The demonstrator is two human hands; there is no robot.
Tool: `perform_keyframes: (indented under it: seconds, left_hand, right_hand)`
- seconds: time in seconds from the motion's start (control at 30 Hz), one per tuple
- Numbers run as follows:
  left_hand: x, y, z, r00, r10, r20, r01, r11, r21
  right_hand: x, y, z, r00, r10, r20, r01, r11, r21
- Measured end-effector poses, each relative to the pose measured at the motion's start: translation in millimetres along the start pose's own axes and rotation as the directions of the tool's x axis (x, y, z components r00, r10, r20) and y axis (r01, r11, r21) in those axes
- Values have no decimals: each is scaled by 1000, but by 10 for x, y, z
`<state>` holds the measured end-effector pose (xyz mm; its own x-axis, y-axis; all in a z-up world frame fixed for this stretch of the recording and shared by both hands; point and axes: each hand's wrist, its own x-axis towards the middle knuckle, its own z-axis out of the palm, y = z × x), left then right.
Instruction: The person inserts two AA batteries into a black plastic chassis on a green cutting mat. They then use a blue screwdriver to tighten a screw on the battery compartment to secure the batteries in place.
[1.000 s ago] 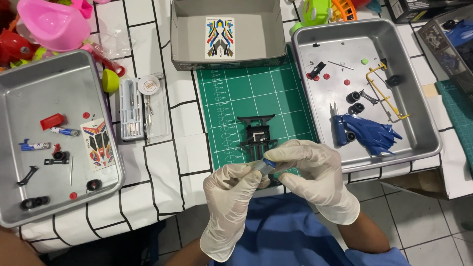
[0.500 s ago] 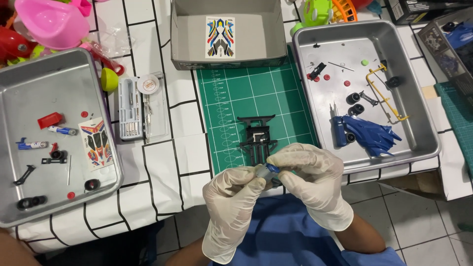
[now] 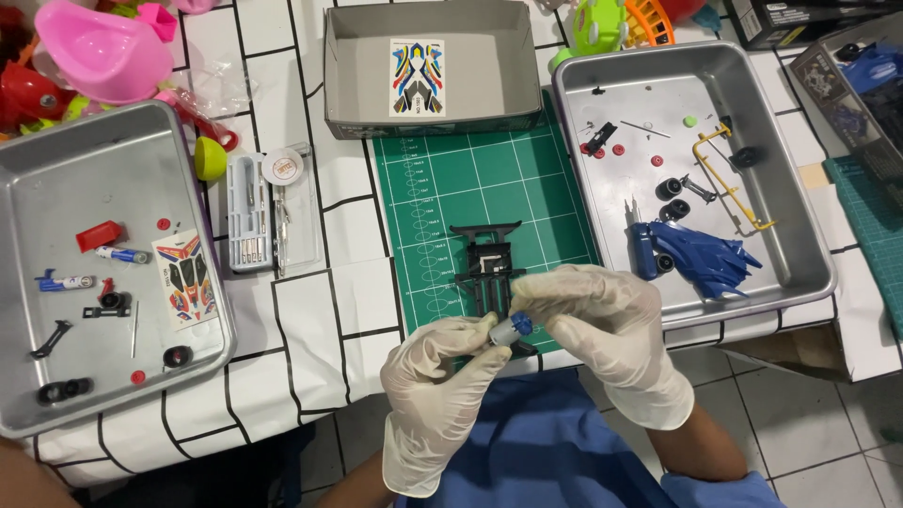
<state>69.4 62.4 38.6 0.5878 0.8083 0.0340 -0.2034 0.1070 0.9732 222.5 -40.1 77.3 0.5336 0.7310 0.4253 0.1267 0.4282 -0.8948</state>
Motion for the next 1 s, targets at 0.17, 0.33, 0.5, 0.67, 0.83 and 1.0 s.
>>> perform_keyframes:
  seconds: [0.17,0.33,0.5,0.67,0.83,1.0]
  left_hand:
    - [241,145,11,874,411,260,-465,863,199]
    - [670,154,-111,825,349,446,-509,800,316]
    - [1196,258,-227,919,-8,395,-194,862,469]
    - [1420,-137,-352,767,-76,637,-463,621,632]
    - [1381,-144,-338,745,-115,657,-530,495,688]
    - [1362,-356,-391,736,-105,669,-599,359,716]
  right_hand:
    - [233,-176,-200,948,198,248,-77,902,-425]
    - [642,-170,-338,839,374,395,30,693,-721]
    - [721,205,-341,916,272,296,-54,812,-580]
    - [437,530,-347,948,246,202,-51,744,-667]
    - [264,773,-407,950,243,195,-43,721,-691]
    - [159,903,-421,949,232,211,-14,703,-711]
